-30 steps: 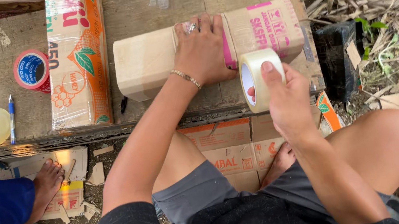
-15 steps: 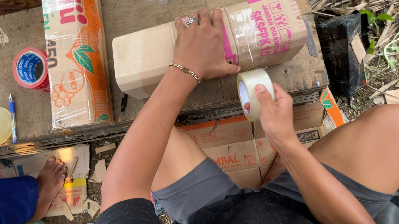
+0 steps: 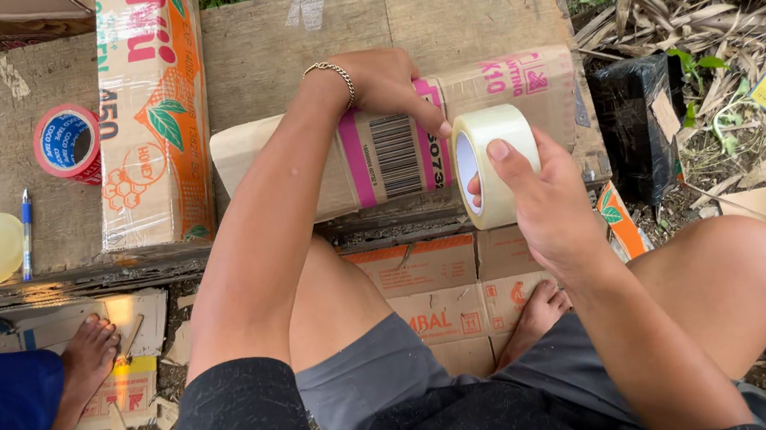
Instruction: The person sits cross-legged and repeatedly wraps clear packing tape around a cardboard box placed on a wooden surface. They pull tape from a roll, smooth it over the box, and tear it off by hand, repeating the process multiple times.
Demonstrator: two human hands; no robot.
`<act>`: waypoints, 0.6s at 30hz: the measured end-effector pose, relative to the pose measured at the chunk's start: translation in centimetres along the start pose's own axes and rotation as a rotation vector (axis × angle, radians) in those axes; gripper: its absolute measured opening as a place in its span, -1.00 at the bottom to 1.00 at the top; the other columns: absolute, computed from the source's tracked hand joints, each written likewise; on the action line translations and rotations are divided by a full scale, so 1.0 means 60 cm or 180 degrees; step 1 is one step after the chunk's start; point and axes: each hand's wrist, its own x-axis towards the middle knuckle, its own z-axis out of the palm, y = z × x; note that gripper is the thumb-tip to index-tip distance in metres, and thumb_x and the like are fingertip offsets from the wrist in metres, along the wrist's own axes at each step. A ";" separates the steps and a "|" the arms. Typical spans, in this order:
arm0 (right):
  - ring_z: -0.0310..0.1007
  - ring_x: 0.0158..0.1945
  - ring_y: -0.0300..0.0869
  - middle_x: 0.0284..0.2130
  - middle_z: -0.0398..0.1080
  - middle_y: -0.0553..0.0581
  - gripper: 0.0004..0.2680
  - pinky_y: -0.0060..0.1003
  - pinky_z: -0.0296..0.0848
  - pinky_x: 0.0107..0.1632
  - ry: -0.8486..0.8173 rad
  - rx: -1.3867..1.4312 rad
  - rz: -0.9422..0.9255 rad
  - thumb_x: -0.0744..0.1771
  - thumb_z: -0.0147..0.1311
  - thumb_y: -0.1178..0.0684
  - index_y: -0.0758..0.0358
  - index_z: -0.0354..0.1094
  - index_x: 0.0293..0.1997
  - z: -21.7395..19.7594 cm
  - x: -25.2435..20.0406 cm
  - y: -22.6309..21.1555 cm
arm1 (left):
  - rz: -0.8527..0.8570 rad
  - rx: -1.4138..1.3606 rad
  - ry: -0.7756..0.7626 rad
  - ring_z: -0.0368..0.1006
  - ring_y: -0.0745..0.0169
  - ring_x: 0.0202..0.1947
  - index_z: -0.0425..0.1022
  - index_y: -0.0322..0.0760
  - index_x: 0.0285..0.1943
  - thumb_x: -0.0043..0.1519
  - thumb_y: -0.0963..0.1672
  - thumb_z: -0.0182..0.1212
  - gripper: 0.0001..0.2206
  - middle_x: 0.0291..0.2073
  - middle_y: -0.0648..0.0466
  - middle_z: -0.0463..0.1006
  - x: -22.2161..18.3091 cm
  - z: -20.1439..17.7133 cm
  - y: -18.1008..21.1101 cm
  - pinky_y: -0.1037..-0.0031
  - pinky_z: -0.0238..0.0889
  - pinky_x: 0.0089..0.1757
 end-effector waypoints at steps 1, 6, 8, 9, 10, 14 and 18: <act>0.44 -0.37 -0.30 -0.36 0.45 0.06 -0.77 -0.32 0.48 -0.30 -0.0006 -0.0026 -0.0013 0.42 0.03 -0.03 0.32 0.30 0.10 0.005 0.011 -0.006 | -0.0009 -0.0183 -0.0168 0.64 -0.01 -0.30 0.68 -0.36 -0.17 -0.27 0.23 0.35 -0.30 -0.25 -0.14 0.70 0.005 -0.003 -0.003 0.19 0.49 -0.25; 0.45 -0.43 -0.24 -0.43 0.45 0.09 -0.75 -0.30 0.47 -0.35 -0.0141 -0.0132 0.0095 0.44 -0.02 -0.10 0.34 0.33 0.03 0.024 0.068 -0.043 | 0.0382 0.0140 0.0706 0.55 -0.09 -0.06 0.57 -0.36 0.12 -0.18 0.26 0.41 -0.17 -0.05 -0.16 0.62 0.007 -0.016 -0.026 0.18 0.38 -0.06; 0.48 -0.43 -0.25 -0.41 0.48 0.07 -0.73 -0.30 0.49 -0.36 0.0042 -0.0292 0.0348 0.43 -0.05 -0.13 0.33 0.37 -0.01 0.028 0.096 -0.055 | 0.0451 0.0484 0.1282 0.48 -0.13 0.08 0.41 -0.39 0.30 -0.09 0.26 0.41 -0.09 0.13 -0.19 0.52 -0.006 0.005 -0.026 0.12 0.32 0.04; 0.49 -0.42 -0.24 -0.40 0.48 0.07 -0.74 -0.28 0.51 -0.34 0.0019 -0.0286 0.0337 0.43 -0.04 -0.12 0.31 0.36 -0.02 0.028 0.110 -0.061 | 0.0397 0.0609 0.1491 0.46 -0.14 0.15 0.34 -0.39 0.38 -0.03 0.25 0.37 -0.09 0.24 -0.18 0.46 -0.016 0.025 -0.022 0.06 0.29 0.09; 0.50 -0.41 -0.24 -0.40 0.49 0.07 -0.75 -0.27 0.53 -0.33 0.0001 -0.0282 0.0336 0.43 -0.03 -0.12 0.28 0.35 -0.03 0.027 0.125 -0.067 | 0.0342 0.0729 0.1689 0.44 -0.16 0.22 0.26 -0.39 0.46 0.02 0.23 0.32 -0.08 0.34 -0.18 0.41 -0.029 0.049 -0.017 0.01 0.26 0.13; 0.51 -0.44 -0.22 -0.44 0.50 0.09 -0.69 -0.26 0.54 -0.33 -0.0005 -0.0443 0.0718 0.42 -0.02 -0.19 0.32 0.42 -0.17 0.031 0.166 -0.089 | 0.0385 0.1261 0.2469 0.12 -0.37 0.37 0.06 -0.54 0.40 -0.31 0.36 0.48 0.27 0.34 -0.42 0.16 -0.054 0.128 0.020 -0.28 -0.10 0.24; 0.49 -0.46 -0.21 -0.47 0.49 0.10 -0.68 -0.26 0.53 -0.33 -0.0096 -0.0639 0.0562 0.41 0.00 -0.21 0.31 0.43 -0.18 0.032 0.173 -0.092 | 0.0239 0.1334 0.2839 0.09 -0.26 0.37 0.03 -0.55 0.45 -0.37 0.26 0.55 0.29 0.31 -0.29 0.19 -0.036 0.154 0.024 -0.21 -0.10 0.29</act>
